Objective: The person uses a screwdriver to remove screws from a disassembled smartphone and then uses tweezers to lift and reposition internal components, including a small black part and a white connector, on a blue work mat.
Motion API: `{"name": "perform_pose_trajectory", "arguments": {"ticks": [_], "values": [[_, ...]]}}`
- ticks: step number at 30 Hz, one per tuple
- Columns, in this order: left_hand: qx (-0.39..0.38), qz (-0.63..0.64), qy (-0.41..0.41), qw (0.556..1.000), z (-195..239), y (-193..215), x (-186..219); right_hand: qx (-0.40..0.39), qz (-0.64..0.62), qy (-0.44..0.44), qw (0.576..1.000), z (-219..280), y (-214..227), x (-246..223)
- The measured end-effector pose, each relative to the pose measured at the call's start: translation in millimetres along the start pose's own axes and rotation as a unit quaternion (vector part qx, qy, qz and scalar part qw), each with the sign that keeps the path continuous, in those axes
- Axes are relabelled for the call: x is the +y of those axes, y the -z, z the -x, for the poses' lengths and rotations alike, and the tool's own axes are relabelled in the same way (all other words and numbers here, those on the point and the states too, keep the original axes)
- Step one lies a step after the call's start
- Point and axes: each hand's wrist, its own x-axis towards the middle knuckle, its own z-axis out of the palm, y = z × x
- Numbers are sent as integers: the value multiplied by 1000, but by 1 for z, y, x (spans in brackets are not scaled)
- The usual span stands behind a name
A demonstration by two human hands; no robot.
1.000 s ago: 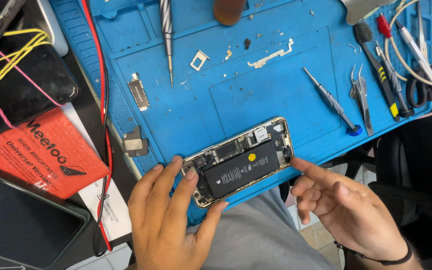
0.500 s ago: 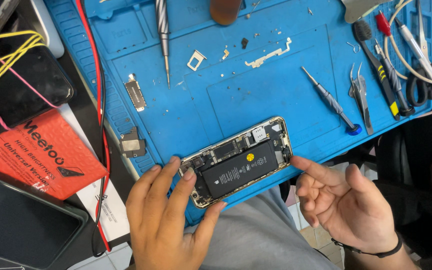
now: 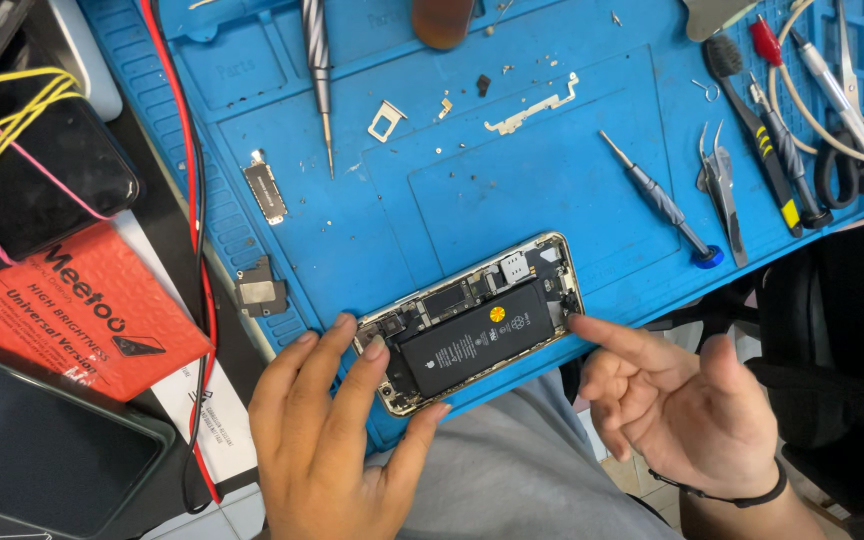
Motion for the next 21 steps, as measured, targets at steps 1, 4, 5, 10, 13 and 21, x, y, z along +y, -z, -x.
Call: {"name": "perform_pose_trajectory", "arguments": {"ticks": [1,4,5,10,13,21], "values": [[0,0,-1,1000,0,0,0,-3,24,-2,1000,1,-1,-1],[4,2,-6,1000,1,-1,-1,21,121,24,992,1,-10,-8],[7,3,-9,1000,0,-1,-2,49,171,55,982,2,-16,-15],[6,-3,-6,1000,0,-2,0,255,684,237,641,-13,-53,-50],[9,-5,-9,1000,-2,-2,1,225,830,261,439,-42,-60,-72],[20,-9,2,1000,-1,-1,4,196,884,237,353,-72,-54,-79]]}}
